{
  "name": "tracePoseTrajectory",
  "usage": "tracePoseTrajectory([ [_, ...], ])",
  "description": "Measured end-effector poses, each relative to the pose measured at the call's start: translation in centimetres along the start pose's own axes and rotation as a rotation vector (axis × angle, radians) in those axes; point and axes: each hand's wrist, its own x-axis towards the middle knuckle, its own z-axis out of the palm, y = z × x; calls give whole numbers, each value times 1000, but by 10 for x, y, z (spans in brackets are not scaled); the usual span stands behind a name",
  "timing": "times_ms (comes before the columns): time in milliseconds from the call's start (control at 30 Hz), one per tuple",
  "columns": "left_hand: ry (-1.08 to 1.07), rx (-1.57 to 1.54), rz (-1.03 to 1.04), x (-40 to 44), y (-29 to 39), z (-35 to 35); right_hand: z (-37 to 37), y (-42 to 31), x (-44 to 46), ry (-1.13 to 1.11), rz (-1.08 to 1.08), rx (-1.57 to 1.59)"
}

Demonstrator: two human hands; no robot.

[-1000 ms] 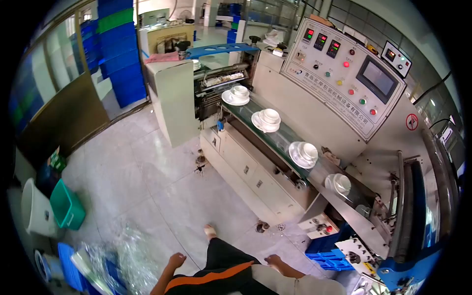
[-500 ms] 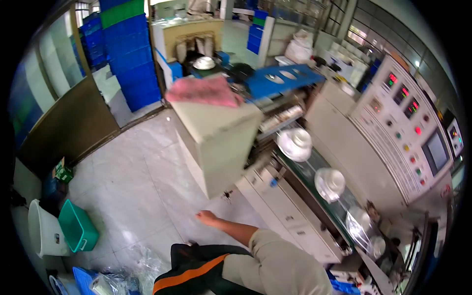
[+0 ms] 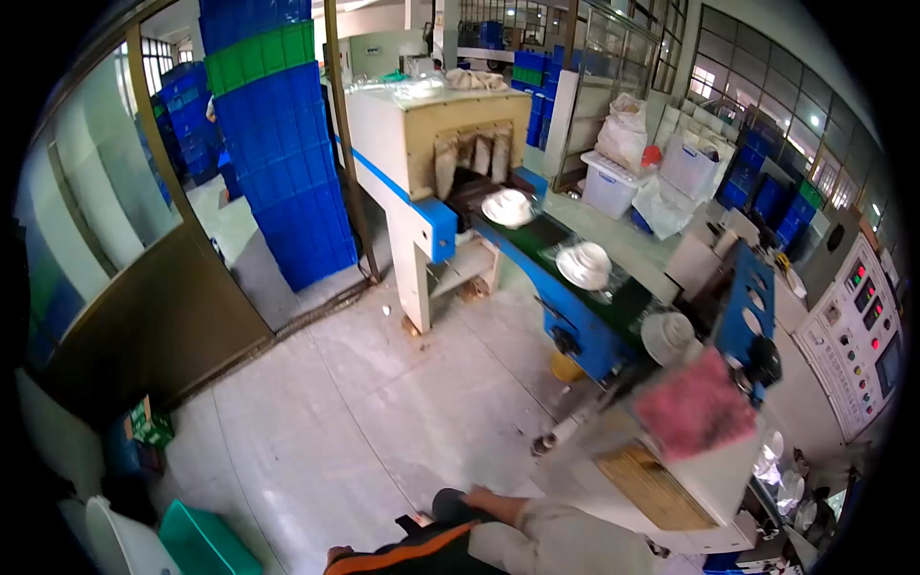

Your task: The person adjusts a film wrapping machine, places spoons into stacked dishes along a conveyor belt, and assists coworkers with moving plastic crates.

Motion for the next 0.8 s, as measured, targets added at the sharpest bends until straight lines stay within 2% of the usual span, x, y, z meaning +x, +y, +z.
tracePoseTrajectory([
  [33,-17,-18,12,24,29,-11,-21,9,-8,-14,-4,168],
  [67,-23,-19,38,52,61,-22,-40,11,-10,-26,-4,108],
  [100,-30,-6,66,71,99,-36,-20,30,27,-15,99,29],
  [133,-18,19,99,97,129,-37,-39,23,22,-149,285,186],
  [267,-7,74,214,168,240,-38,-56,18,81,-235,219,133],
  [300,-24,54,240,178,272,-52,-74,-5,100,-253,206,105],
  [400,-89,-52,238,190,307,-70,-127,-77,192,-269,73,35],
  [433,-99,29,245,207,311,-77,-126,-91,237,-256,-12,48],
  [467,-52,332,239,208,298,-88,-124,-109,279,-197,-179,265],
  [500,132,476,303,204,311,-106,-188,-204,290,-228,-262,-323],
  [533,153,552,173,202,313,-113,-219,-250,310,-104,-468,-468],
  [567,145,640,244,257,280,-121,-258,-320,321,-14,-423,-350],
  [633,148,816,392,288,289,-145,-339,-464,341,170,-364,-91],
  [667,189,540,153,294,290,-151,-358,-504,372,413,-563,13],
  [700,152,302,30,308,308,-170,-383,-564,420,617,-730,106],
  [767,242,689,634,348,312,-175,-458,-659,419,537,-690,328],
  [800,220,121,216,343,339,-185,-489,-705,418,479,-801,670],
])
